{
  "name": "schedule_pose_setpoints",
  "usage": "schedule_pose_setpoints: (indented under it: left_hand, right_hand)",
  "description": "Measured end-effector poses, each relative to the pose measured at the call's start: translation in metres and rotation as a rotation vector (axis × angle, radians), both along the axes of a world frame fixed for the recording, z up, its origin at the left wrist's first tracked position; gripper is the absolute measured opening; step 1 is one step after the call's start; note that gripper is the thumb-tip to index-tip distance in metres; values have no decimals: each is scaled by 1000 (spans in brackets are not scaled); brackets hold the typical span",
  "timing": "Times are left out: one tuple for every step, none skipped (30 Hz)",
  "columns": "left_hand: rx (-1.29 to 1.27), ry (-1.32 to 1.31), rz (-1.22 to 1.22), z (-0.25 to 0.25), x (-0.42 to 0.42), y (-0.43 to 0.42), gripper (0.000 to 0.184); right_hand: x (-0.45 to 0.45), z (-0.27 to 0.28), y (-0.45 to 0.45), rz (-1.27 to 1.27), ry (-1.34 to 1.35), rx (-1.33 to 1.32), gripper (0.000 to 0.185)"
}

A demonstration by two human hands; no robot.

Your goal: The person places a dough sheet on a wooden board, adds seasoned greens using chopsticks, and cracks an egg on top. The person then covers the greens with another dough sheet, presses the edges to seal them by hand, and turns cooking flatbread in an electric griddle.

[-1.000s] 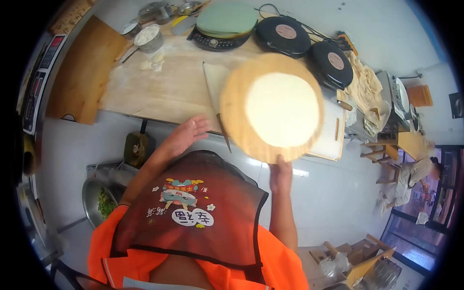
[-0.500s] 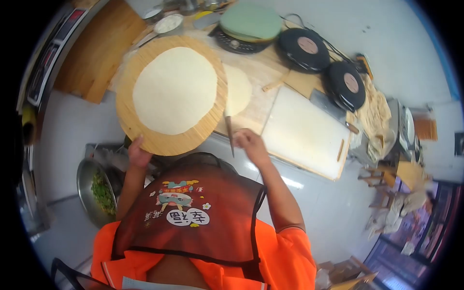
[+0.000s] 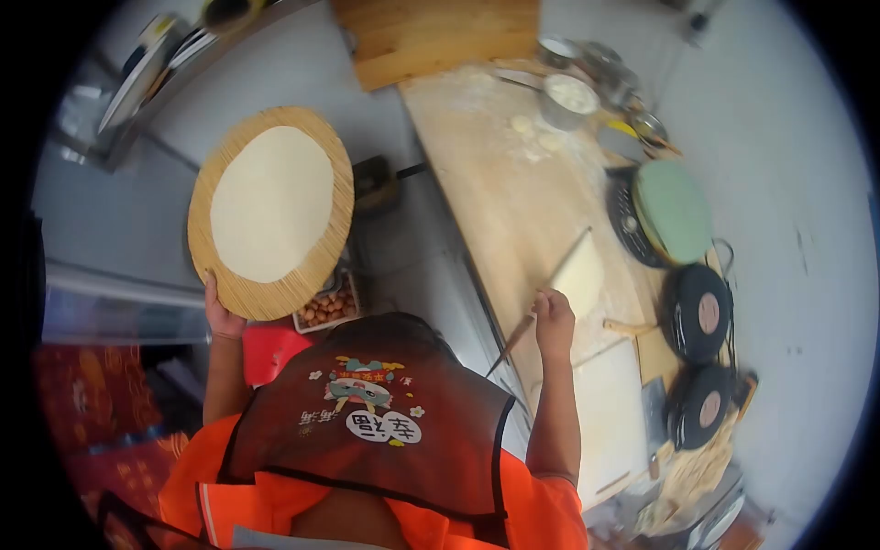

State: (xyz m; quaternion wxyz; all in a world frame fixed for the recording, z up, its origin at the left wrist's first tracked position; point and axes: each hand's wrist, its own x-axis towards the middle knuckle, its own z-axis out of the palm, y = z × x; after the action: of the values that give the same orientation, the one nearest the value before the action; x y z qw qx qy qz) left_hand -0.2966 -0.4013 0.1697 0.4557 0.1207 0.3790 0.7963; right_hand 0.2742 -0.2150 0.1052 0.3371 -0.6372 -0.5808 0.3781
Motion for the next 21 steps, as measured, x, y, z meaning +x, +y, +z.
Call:
schedule_pose_setpoints:
  left_hand:
    - [3, -8, 39, -2, -5, -12, 56]
    - [7, -13, 85, -3, -12, -26, 56]
    - [6, -15, 142, -3, -19, -48, 56]
    - [-6, -5, 211, -4, -32, -70, 56]
    - [-7, -4, 254, -18, -47, -78, 56]
    - [-6, -7, 292, -27, -52, -87, 57]
    - [-48, -53, 375, -12, -41, -91, 58]
    - [-90, -70, 444, -7, -37, -100, 58]
    - [-129, -86, 503, -6, -37, -107, 59]
    - [-133, -85, 530, -8, -38, -111, 59]
    - [-128, -82, 561, -17, -35, -122, 58]
    - [-92, -88, 545, -23, -41, -129, 58]
    - [-56, -92, 529, -27, -45, -134, 58]
    - [-62, -92, 542, -28, -45, -133, 58]
    - [-67, -91, 555, -27, -46, -129, 57]
    - [-72, -56, 552, -25, -48, -123, 57]
    - [-61, -48, 531, -26, -52, -117, 57]
    - [-45, -41, 514, -29, -55, -115, 58]
    - [-33, -30, 499, -27, -56, -110, 58]
    - [-42, -43, 494, -23, -56, -102, 59]
    - [-40, -50, 494, -21, -54, -96, 59]
  right_hand:
    - [-12, 2, 13, 60, -9, 10, 25]
    - [-27, 3, 28, 127, -15, 21, 24]
    - [-46, 0, 41, 206, -17, 28, 24]
    - [-63, -9, 57, 235, 44, 13, 23]
    - [-81, -15, 74, 304, 51, 41, 24]
    - [-98, -15, 86, 366, 55, 71, 24]
    - [-110, -14, 97, 409, 50, 106, 25]
    - [-123, -26, 110, 476, -8, 175, 24]
    - [-140, -25, 121, 527, -100, 261, 23]
    - [-157, -22, 131, 559, -136, 298, 24]
    - [-164, -44, 144, 567, -78, 264, 25]
    - [-178, -41, 155, 578, -112, 293, 25]
    - [-190, -38, 165, 589, -144, 321, 24]
    - [-196, -35, 177, 567, -195, 347, 24]
    - [-203, -34, 190, 544, -245, 371, 23]
    - [-210, -33, 205, 526, -294, 396, 22]
    - [-212, -41, 225, 494, -304, 378, 22]
    - [-208, -52, 246, 465, -312, 366, 22]
    - [-204, -56, 267, 438, -317, 349, 22]
    - [-201, -52, 287, 392, -424, 410, 22]
    - [-198, -47, 306, 345, -528, 471, 23]
